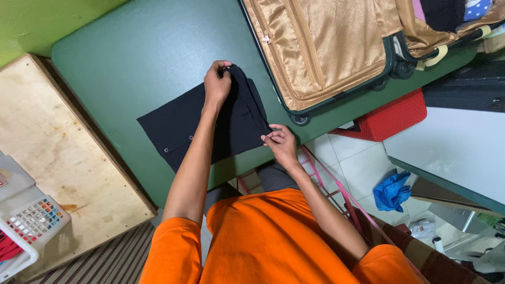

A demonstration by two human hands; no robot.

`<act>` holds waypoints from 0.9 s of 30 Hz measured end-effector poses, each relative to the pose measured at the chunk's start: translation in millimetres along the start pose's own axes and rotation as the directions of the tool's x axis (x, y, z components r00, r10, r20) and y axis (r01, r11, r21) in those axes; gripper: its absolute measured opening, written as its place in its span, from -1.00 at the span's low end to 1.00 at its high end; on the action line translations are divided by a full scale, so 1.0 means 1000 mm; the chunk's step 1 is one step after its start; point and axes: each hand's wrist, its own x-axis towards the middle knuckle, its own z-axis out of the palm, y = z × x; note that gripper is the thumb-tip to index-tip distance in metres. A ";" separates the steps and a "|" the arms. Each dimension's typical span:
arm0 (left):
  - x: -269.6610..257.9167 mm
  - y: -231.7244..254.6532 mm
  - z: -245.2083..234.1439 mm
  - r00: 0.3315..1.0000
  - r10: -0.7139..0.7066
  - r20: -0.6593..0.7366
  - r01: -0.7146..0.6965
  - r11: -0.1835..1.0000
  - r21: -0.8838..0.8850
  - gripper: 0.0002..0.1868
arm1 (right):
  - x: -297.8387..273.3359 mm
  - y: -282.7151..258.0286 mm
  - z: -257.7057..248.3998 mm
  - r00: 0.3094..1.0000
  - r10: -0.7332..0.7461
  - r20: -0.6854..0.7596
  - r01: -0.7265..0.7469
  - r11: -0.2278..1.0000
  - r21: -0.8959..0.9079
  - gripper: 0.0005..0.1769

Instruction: The person folds a shirt by hand on a surface and places it into an open suitcase.

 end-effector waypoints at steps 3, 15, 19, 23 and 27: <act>-0.003 0.012 0.001 0.992 -0.121 0.031 0.121 0.993 0.003 -0.76 | 0.002 0.012 -0.001 0.999 -0.021 -0.039 0.021 1.000 0.000 -0.53; 0.007 0.001 0.017 0.994 -0.109 0.007 0.109 0.982 -0.155 -0.73 | 0.009 0.030 -0.015 0.997 -0.071 -0.036 0.073 0.994 0.078 -0.81; 0.009 0.006 0.018 0.987 -0.162 0.012 0.160 0.963 -0.216 -0.72 | 0.005 0.015 -0.014 0.996 -0.085 -0.022 0.086 0.994 0.067 -0.79; 0.009 0.007 0.018 0.986 -0.165 0.018 0.165 0.961 -0.221 -0.71 | -0.010 -0.020 -0.003 0.993 0.116 -0.022 -0.117 0.987 -0.107 -0.58; 0.009 0.004 0.017 0.992 -0.123 0.027 0.125 0.959 -0.255 -0.71 | -0.016 -0.032 0.008 0.999 0.051 0.017 -0.047 0.983 -0.177 -0.35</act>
